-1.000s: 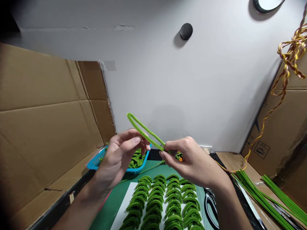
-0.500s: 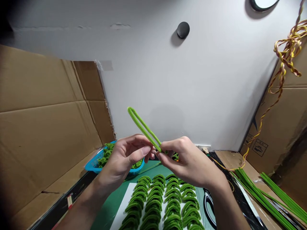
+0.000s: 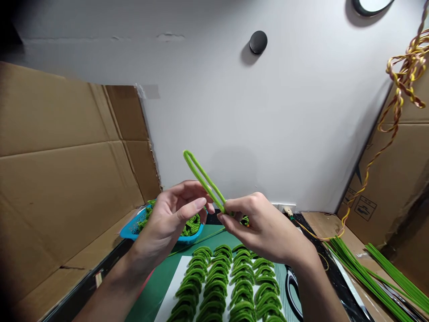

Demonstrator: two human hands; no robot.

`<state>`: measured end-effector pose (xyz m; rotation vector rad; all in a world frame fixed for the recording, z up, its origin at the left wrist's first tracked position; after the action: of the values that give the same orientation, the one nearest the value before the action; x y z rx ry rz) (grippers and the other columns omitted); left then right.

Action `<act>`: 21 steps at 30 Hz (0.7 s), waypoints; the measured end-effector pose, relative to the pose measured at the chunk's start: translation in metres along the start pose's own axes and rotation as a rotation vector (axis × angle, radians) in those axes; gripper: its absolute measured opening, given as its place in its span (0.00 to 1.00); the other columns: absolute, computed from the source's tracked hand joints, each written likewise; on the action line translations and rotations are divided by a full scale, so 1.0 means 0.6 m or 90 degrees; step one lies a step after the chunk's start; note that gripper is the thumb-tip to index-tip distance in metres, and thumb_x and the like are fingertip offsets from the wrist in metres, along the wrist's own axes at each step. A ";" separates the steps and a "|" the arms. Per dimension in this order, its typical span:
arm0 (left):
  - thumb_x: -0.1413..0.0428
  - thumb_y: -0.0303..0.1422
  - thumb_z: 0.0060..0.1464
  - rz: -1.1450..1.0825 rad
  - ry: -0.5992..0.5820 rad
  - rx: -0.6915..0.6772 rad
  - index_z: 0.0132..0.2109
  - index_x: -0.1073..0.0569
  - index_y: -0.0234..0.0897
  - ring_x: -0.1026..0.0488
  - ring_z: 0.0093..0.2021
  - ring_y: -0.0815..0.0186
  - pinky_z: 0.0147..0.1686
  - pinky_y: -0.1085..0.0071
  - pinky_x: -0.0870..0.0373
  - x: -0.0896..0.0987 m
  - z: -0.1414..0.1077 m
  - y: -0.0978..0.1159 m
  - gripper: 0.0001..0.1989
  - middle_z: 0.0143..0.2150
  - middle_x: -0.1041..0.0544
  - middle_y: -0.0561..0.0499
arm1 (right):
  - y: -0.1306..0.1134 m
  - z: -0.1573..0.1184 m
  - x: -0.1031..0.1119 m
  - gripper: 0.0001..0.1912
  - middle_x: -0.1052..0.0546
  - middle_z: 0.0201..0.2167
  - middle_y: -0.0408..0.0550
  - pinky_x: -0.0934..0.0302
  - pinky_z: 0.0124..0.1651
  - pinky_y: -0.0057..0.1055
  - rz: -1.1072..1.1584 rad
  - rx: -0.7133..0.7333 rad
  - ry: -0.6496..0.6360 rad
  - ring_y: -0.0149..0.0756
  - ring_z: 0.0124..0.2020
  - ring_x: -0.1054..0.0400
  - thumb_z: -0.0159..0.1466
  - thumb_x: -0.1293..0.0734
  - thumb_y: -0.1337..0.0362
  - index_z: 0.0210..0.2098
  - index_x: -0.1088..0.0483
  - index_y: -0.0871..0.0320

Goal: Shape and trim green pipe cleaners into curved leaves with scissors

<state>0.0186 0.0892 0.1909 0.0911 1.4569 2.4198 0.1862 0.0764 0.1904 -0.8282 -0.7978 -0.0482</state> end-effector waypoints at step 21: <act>0.32 0.32 0.57 0.007 0.017 -0.018 0.48 0.25 0.39 0.23 0.33 0.67 0.29 0.75 0.25 0.009 -0.005 0.028 0.13 0.36 0.20 0.50 | 0.011 0.005 -0.010 0.17 0.36 0.26 0.38 0.52 0.30 0.32 -0.042 -0.043 -0.065 0.28 0.27 0.48 0.75 0.38 0.59 0.30 0.35 0.56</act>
<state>0.0090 0.0811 0.2034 0.0604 1.4361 2.4588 0.1823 0.0813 0.1832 -0.8727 -0.9235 -0.0926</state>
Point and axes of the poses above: each hand's wrist, its own z-axis towards the middle knuckle, its own x-axis out of the back of the hand, y = z × x, the point moved 6 cm from there along z, towards the middle knuckle
